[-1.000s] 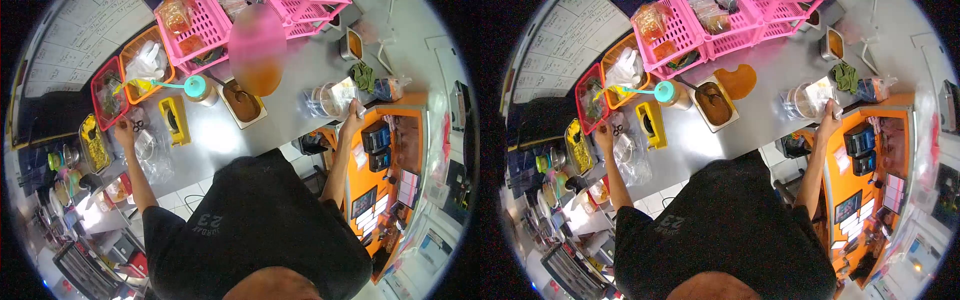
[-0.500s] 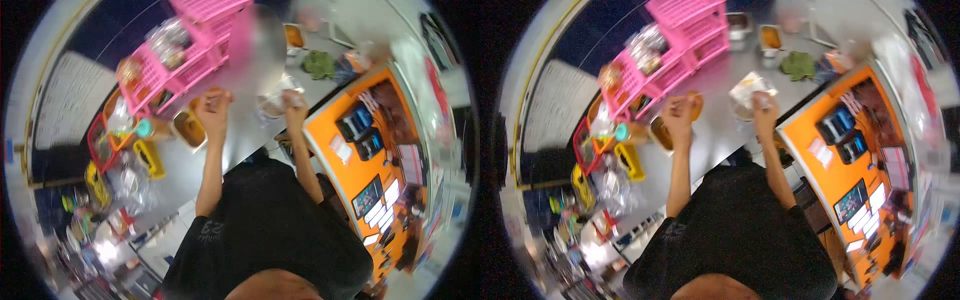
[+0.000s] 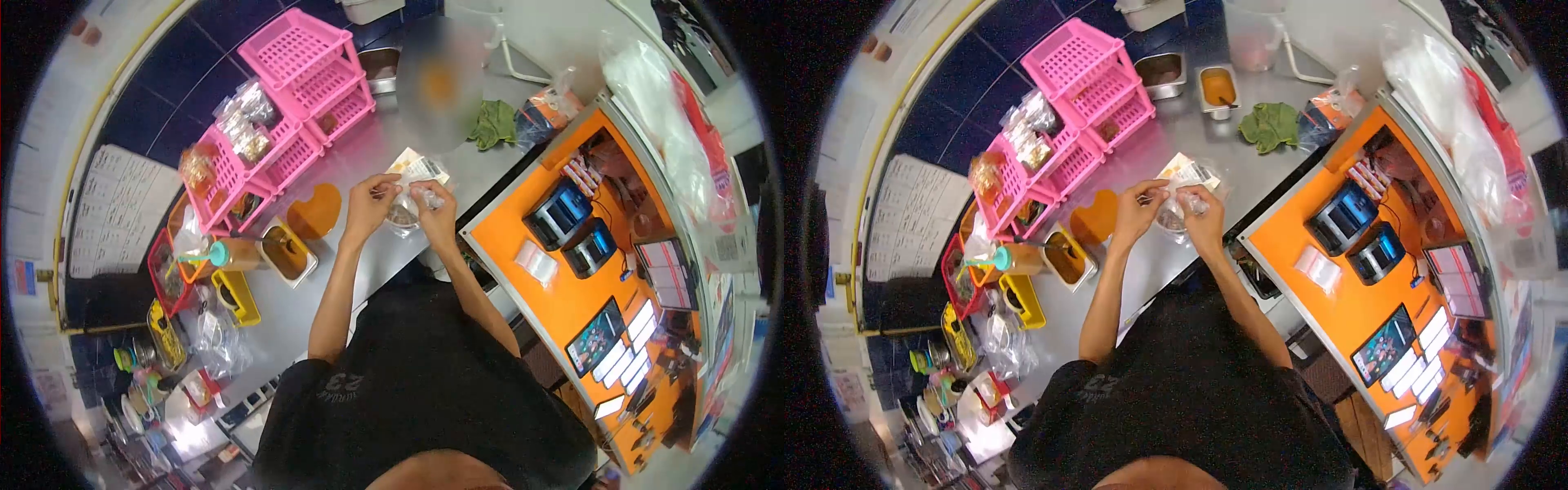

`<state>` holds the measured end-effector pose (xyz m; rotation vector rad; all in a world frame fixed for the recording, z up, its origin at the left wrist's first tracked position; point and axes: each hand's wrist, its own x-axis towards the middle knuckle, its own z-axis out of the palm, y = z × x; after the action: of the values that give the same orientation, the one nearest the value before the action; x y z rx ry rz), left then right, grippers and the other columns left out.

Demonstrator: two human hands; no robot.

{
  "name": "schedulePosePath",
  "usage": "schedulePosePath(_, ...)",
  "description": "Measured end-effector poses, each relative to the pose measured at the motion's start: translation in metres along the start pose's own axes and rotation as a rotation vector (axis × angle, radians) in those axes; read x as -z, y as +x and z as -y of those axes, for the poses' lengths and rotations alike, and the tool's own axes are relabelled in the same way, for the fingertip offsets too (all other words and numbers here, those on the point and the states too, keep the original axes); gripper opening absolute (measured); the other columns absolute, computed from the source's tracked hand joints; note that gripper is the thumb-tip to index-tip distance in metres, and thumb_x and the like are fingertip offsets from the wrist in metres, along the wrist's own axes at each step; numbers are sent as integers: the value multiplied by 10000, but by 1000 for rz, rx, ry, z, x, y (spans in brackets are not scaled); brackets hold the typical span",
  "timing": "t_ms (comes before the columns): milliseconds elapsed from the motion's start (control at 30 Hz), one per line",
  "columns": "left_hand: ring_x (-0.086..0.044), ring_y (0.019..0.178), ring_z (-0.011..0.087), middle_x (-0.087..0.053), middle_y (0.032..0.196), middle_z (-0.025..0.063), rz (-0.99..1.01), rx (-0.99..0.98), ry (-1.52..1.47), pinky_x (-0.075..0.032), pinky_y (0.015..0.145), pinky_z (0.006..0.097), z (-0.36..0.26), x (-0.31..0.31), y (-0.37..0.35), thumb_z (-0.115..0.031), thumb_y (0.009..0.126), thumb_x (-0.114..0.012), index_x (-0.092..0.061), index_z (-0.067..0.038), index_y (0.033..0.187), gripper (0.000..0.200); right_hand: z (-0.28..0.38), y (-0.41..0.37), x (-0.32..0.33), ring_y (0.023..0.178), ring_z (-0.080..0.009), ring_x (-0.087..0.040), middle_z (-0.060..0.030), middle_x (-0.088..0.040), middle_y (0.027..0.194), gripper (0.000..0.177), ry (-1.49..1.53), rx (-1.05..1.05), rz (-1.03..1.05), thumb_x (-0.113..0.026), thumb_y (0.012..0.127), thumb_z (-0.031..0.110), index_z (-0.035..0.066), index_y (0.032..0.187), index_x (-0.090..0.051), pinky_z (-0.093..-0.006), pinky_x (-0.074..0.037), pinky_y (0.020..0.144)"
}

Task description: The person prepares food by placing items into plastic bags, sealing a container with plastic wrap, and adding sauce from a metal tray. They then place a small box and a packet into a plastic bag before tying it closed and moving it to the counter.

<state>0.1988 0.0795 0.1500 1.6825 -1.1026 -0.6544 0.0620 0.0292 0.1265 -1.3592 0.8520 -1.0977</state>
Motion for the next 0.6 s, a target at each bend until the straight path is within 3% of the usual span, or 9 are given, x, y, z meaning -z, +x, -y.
schedulePosePath(133, -628, 749, 222, -671, 821, 91, 39, -151, 229, -487, 698, 328, -2, 15, -4, -73, 817, -673, -719, -66, 1005, 194, 3, 5, 3, 871, -124, -588, -61, -674, 888, 90, -20, 50, 62, -653, 856, 42, -10, 929, -660, -265, -439, 849)
schedulePosePath(233, -598, 715, 272, -621, 746, 87, -143, -234, 358, -472, 697, 348, -9, 28, -7, -67, 807, -668, -724, -76, 998, 199, -3, 9, 2, 872, -122, -587, -57, -671, 897, 103, -12, 36, 84, -658, 866, 65, -12, 933, -663, -264, -446, 842)
schedulePosePath(300, -587, 725, 217, -584, 732, 66, -393, -400, 337, -463, 688, 317, -11, 36, -7, -70, 835, -648, -728, -83, 970, 157, -5, 10, 3, 868, -117, -586, -60, -668, 908, 107, 1, 36, 90, -658, 880, 83, -10, 931, -664, -263, -458, 826)
schedulePosePath(333, -587, 725, 217, -584, 732, 66, -401, -400, 343, -463, 688, 317, -13, 38, -11, -70, 835, -648, -728, -83, 970, 157, -6, 11, 3, 868, -117, -586, -60, -668, 908, 107, 7, 39, 98, -658, 880, 83, -10, 931, -664, -263, -458, 826)
schedulePosePath(400, -581, 776, 162, -621, 816, 64, -420, -60, 181, -457, 706, 287, -16, 39, -19, -92, 895, -607, -711, -44, 982, 143, -7, 15, 1, 869, -118, -586, -61, -665, 913, 113, -31, 90, 107, -659, 884, 88, -13, 935, -662, -262, -459, 821)
schedulePosePath(433, -581, 776, 162, -621, 816, 64, -428, -58, 184, -457, 706, 287, -14, 37, -18, -92, 895, -607, -711, -44, 982, 143, -7, 16, 0, 869, -118, -586, -61, -665, 913, 113, -27, 90, 115, -659, 884, 88, -13, 935, -662, -262, -459, 821)
schedulePosePath(500, -574, 820, 120, -643, 886, 65, -407, 8, -406, -460, 728, 268, -5, 26, -20, -127, 944, -570, -684, 4, 1010, 185, -6, 17, -1, 867, -110, -582, -54, -664, 910, 113, 3, 17, 101, -662, 884, 88, -10, 939, -663, -257, -459, 817)
schedulePosePath(600, -586, 819, 119, -664, 912, 76, -332, -7, -668, -470, 742, 264, 0, 17, -20, -144, 959, -557, -659, 37, 1042, 223, -5, 17, -1, 862, -105, -577, -50, -661, 904, 110, -3, 20, 111, -662, 884, 85, -9, 941, -663, -254, -457, 813)
